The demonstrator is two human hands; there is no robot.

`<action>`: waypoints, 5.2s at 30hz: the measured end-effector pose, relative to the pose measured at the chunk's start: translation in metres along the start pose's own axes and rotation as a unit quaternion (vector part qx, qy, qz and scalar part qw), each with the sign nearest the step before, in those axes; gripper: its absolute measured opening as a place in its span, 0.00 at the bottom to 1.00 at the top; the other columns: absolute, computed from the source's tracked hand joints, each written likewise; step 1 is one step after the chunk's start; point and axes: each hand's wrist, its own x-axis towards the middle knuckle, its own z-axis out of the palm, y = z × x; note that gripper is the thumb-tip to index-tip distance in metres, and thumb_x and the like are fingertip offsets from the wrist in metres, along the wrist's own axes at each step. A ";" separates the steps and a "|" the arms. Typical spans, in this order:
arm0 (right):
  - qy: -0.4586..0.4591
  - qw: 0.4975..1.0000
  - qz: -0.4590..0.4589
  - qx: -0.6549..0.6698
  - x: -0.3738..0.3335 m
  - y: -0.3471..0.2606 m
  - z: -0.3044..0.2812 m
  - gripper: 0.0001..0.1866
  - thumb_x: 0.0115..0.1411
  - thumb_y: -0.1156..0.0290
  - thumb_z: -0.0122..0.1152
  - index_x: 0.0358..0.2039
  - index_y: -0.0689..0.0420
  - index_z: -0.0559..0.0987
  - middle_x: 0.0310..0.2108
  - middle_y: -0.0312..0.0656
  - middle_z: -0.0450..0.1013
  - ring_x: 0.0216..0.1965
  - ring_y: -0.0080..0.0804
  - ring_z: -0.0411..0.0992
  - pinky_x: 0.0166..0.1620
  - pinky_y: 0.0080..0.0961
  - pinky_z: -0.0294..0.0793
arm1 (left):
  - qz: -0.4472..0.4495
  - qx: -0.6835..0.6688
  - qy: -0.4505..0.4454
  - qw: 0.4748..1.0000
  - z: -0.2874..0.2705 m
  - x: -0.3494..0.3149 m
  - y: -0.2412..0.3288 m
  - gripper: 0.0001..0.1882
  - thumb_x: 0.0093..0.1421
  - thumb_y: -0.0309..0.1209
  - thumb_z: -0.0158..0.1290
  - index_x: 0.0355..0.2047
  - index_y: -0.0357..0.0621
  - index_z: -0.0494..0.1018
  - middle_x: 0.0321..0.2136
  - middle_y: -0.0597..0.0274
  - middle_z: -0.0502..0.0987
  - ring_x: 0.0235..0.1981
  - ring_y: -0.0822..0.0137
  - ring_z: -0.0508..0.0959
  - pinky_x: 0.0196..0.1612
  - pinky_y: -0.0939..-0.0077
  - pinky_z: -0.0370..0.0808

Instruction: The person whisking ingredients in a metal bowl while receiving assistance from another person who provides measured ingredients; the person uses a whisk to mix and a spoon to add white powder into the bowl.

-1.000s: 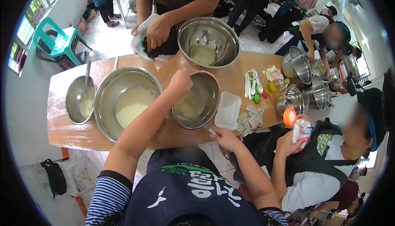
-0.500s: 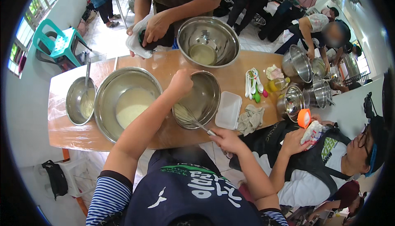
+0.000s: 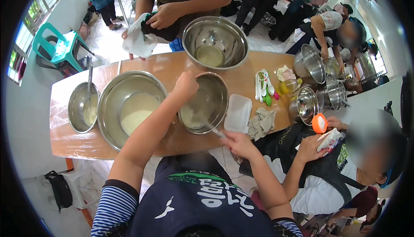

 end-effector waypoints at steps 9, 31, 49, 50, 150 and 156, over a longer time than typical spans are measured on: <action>0.091 0.994 -0.031 -0.046 0.016 0.024 0.004 0.14 0.52 0.66 0.54 0.37 0.60 0.73 0.25 0.50 0.71 0.26 0.44 0.69 0.33 0.30 0.67 | 0.051 -0.070 0.028 0.996 -0.004 -0.009 0.006 0.21 0.44 0.20 0.42 0.39 0.48 0.73 0.29 0.41 0.73 0.33 0.43 0.72 0.38 0.58 0.68; 0.125 0.992 -0.027 0.008 0.025 0.031 0.002 0.14 0.53 0.64 0.53 0.38 0.58 0.73 0.23 0.49 0.70 0.24 0.37 0.68 0.31 0.32 0.66 | -0.018 -0.005 0.002 1.000 0.014 0.008 -0.008 0.20 0.46 0.19 0.42 0.40 0.46 0.73 0.29 0.42 0.74 0.33 0.46 0.74 0.38 0.63 0.70; 0.060 0.997 0.025 0.033 0.021 0.042 0.011 0.11 0.54 0.66 0.53 0.28 0.62 0.69 0.21 0.51 0.66 0.24 0.42 0.64 0.30 0.34 0.62 | 0.025 -0.066 0.011 0.997 0.009 0.006 0.010 0.20 0.48 0.17 0.41 0.41 0.46 0.73 0.33 0.44 0.74 0.38 0.49 0.74 0.42 0.65 0.69; 0.059 0.997 0.021 0.040 0.020 0.041 0.010 0.11 0.54 0.66 0.53 0.27 0.62 0.69 0.20 0.50 0.65 0.24 0.41 0.63 0.30 0.34 0.62 | 0.021 -0.069 0.007 0.997 0.009 0.007 0.009 0.20 0.48 0.17 0.41 0.41 0.46 0.73 0.33 0.44 0.74 0.38 0.49 0.74 0.43 0.65 0.68; 0.039 0.989 0.084 0.116 0.016 0.037 -0.004 0.10 0.56 0.64 0.50 0.28 0.58 0.70 0.13 0.35 0.62 0.08 0.23 0.59 0.11 0.22 0.58 | 0.007 -0.131 0.039 0.991 0.007 0.002 -0.003 0.16 0.49 0.20 0.45 0.39 0.44 0.73 0.33 0.43 0.74 0.37 0.48 0.73 0.42 0.66 0.68; 0.022 0.983 0.088 0.158 0.024 0.030 -0.006 0.15 0.55 0.62 0.52 0.39 0.59 0.68 0.15 0.36 0.63 0.10 0.23 0.63 0.11 0.21 0.61 | 0.009 -0.128 0.043 0.991 0.008 0.006 -0.018 0.16 0.49 0.21 0.46 0.40 0.43 0.72 0.34 0.44 0.74 0.39 0.48 0.73 0.43 0.67 0.67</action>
